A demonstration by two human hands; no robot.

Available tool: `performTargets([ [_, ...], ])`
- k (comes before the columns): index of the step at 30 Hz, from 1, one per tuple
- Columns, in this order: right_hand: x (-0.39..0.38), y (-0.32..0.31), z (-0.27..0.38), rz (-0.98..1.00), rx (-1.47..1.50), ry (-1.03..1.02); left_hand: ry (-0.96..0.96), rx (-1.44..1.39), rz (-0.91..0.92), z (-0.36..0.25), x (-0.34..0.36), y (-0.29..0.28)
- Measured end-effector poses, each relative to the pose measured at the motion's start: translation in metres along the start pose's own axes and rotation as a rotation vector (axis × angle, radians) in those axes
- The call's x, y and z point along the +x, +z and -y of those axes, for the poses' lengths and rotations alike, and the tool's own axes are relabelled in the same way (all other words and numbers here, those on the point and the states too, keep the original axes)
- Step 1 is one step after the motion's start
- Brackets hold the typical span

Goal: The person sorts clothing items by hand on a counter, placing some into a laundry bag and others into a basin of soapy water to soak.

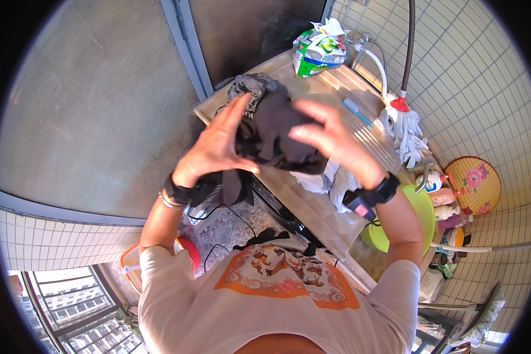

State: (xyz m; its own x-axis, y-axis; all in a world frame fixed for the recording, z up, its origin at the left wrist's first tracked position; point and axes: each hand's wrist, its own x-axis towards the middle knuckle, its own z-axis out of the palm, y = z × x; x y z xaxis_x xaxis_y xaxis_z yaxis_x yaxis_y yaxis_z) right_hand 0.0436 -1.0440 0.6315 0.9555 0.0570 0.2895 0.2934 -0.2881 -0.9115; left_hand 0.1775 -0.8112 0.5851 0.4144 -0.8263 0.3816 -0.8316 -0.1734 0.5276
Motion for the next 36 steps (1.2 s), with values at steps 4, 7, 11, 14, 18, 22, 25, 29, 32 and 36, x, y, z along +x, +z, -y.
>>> performTargets([
  [4, -0.047, 0.037, 0.023, 0.346, -0.164, 0.082, -0.068, -0.453, 0.113, -0.025, -0.010, 0.044],
  [7, -0.094, 0.035, 0.001, 0.311, -0.314, 0.031, -0.115, -0.435, 0.070, 0.011, -0.046, 0.096],
  [11, -0.123, 0.010, -0.020, 0.270, -0.180, 0.069, -0.314, -0.974, 0.129, 0.001, -0.052, 0.098],
  [14, -0.114, -0.007, -0.051, 0.035, 0.181, 0.378, -0.288, -1.230, 0.116, -0.034, -0.034, 0.084],
  [18, -0.095, -0.004, -0.099, -0.152, 0.365, 0.625, -0.218, -1.564, 0.020, -0.077, -0.012, 0.086],
  [22, -0.075, -0.008, -0.117, 0.067, 0.211, 0.262, -0.087, -1.677, 0.091, -0.074, -0.007, 0.082],
  [25, -0.058, 0.003, -0.132, 0.021, 0.333, 0.316, 0.096, -1.273, -0.022, -0.085, -0.029, 0.092],
  [29, -0.058, -0.013, -0.234, -0.199, 0.776, 0.347, -0.028, -1.811, 0.122, -0.104, -0.021, 0.119],
  [32, -0.025, -0.030, -0.166, -0.298, 0.716, 0.144, -0.268, -1.736, 0.080, -0.103, -0.047, 0.098],
  [36, -0.025, -0.067, -0.106, -0.622, 0.568, -0.258, -0.554, -1.618, -0.215, -0.071, -0.080, 0.094],
])
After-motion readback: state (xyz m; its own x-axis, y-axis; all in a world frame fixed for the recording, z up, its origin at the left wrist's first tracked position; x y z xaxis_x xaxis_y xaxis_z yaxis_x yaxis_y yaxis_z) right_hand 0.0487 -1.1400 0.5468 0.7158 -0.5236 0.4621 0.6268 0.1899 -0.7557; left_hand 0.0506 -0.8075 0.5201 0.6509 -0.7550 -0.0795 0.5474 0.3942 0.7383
